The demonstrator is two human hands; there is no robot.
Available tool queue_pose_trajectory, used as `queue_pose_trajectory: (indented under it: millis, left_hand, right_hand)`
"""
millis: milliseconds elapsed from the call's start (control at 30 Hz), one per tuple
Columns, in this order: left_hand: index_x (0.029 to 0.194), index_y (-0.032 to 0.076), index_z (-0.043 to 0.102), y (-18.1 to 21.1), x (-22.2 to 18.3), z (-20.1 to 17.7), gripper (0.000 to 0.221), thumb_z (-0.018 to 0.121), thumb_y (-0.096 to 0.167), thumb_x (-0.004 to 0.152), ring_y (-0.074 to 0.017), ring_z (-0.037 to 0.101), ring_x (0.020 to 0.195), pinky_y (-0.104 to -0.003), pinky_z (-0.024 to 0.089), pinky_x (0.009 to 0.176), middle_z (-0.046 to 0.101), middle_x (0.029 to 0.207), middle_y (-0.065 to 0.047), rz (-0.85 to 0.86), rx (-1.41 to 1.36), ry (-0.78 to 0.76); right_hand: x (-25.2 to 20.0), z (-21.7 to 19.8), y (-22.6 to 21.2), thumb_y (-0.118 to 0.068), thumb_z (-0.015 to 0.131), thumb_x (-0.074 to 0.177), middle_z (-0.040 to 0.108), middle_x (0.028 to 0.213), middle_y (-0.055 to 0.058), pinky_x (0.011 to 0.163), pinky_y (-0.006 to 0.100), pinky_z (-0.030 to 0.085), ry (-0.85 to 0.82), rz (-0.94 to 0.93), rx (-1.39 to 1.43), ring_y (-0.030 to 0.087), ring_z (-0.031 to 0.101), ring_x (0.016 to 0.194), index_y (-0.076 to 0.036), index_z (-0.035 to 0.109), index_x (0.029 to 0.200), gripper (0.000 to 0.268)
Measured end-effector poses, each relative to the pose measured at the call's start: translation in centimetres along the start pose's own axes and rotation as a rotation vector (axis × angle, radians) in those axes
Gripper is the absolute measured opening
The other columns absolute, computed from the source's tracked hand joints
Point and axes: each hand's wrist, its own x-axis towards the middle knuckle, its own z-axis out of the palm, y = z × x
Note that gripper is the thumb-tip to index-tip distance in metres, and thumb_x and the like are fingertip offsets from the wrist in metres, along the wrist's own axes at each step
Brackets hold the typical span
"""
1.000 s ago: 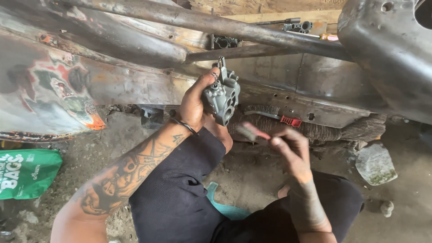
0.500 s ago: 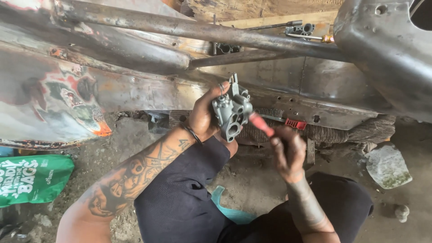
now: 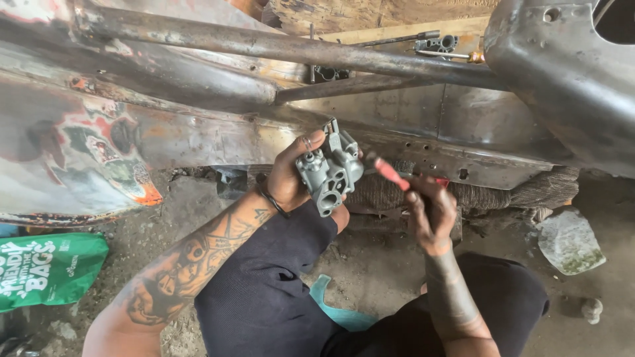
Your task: The person is cleaning a metal engine component, likely a carburetor, using a small brush to remove dirt and grease.
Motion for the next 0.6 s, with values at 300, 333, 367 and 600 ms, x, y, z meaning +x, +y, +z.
queue_pose_trajectory:
  millis: [300, 333, 367, 600]
  left_hand:
    - [0.089, -0.003, 0.072, -2.0, 1.6, -4.1, 0.031, 0.071, 0.028, 0.090, -0.0325, 0.076, 0.075, -0.049, 0.065, 0.070, 0.075, 0.086, -0.024, 0.002, 0.022, 0.066]
    - [0.089, -0.003, 0.072, -1.5, 0.9, -2.8, 0.031, 0.071, 0.028, 0.090, -0.0325, 0.076, 0.075, -0.049, 0.065, 0.070, 0.075, 0.086, -0.024, -0.002, 0.023, 0.063]
    - [0.087, -0.003, 0.071, -1.0, 0.2, -1.3, 0.028, 0.071, 0.025, 0.090, -0.0295, 0.076, 0.074, -0.044, 0.064, 0.070, 0.075, 0.084, -0.022, 0.003, 0.032, 0.088]
    - [0.084, 0.002, 0.074, -1.0, 0.8, -2.2, 0.025, 0.073, 0.026, 0.089, -0.0259, 0.077, 0.079, -0.039, 0.066, 0.073, 0.077, 0.087, -0.020, 0.024, 0.026, 0.100]
  right_hand:
    - [3.3, 2.0, -5.2, -0.003, 0.061, 0.098, 0.067, 0.075, 0.016, 0.053, 0.033, 0.042, -0.022, 0.087, 0.064, 0.017, 0.051, 0.054, 0.006, 0.069, 0.111, 0.018]
    - [3.2, 2.0, -4.6, -0.003, 0.061, 0.098, 0.067, 0.075, 0.016, 0.053, 0.033, 0.042, -0.018, 0.089, 0.060, 0.017, 0.051, 0.054, 0.006, 0.069, 0.111, 0.018]
    - [3.1, 1.9, -4.0, -0.004, 0.060, 0.100, 0.065, 0.074, 0.014, 0.053, 0.032, 0.041, -0.017, 0.103, 0.031, 0.016, 0.050, 0.056, 0.006, 0.068, 0.111, 0.018]
    - [4.4, 2.3, -5.4, -0.001, 0.060, 0.099, 0.065, 0.070, 0.012, 0.054, 0.032, 0.041, -0.052, 0.174, 0.025, 0.015, 0.049, 0.055, 0.006, 0.069, 0.111, 0.016]
